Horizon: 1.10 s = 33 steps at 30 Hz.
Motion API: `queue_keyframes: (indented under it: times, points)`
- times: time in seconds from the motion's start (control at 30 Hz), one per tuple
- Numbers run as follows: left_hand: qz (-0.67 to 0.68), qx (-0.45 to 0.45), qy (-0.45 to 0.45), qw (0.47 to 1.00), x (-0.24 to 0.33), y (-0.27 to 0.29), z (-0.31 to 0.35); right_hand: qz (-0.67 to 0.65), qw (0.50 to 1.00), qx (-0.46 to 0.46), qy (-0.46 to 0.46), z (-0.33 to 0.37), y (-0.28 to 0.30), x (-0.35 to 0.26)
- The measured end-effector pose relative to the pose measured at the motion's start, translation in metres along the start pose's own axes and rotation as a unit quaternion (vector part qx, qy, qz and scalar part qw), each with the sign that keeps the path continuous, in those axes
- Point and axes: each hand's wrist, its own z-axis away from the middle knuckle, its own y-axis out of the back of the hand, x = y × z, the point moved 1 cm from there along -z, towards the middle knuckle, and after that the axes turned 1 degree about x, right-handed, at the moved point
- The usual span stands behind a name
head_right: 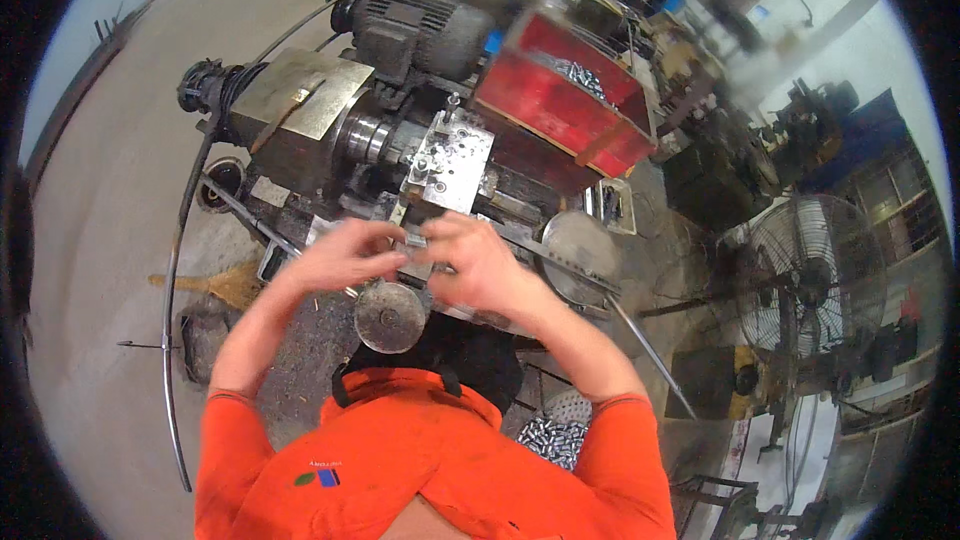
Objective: The person operates a manual metal forming machine by inserting small metal pieces into the chuck, pulling a lever to activate the machine, and then removing the formed pieces into a collection bin. The process is repeated continuously throughout the clip.
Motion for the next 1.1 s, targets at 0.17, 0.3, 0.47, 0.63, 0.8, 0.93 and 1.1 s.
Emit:
queue_keyframes:
  times: [0.17, 0.3, 0.47, 0.63, 0.8, 0.93, 1.1]
  points:
    - [-0.246, 0.248, 0.071, 0.934, -0.01, 0.085, 0.079, 0.188, 0.981, -0.034, -0.041, -0.073, -0.02, 0.063]
    - [-0.488, 0.309, 0.256, 0.775, -0.046, 0.14, 0.183, 0.192, 0.963, -0.088, -0.166, -0.104, -0.047, 0.103]
    - [-0.35, 0.311, 0.42, 0.777, -0.059, 0.119, 0.27, 0.144, 0.976, -0.05, -0.153, -0.11, -0.064, 0.124]
    - [-0.304, 0.391, 0.401, 0.77, -0.1, 0.086, 0.279, 0.16, 0.979, -0.056, -0.118, -0.122, -0.065, 0.118]
    - [-0.424, 0.376, 0.416, 0.712, -0.134, 0.1, 0.268, 0.154, 0.985, -0.026, -0.068, -0.115, -0.067, 0.13]
    - [-0.514, 0.338, 0.459, 0.641, -0.161, 0.159, 0.305, 0.148, 0.985, -0.032, -0.081, -0.112, -0.067, 0.129]
    - [-0.67, 0.324, 0.333, 0.579, -0.197, 0.252, 0.339, 0.138, 0.984, -0.012, -0.114, -0.114, -0.063, 0.12]
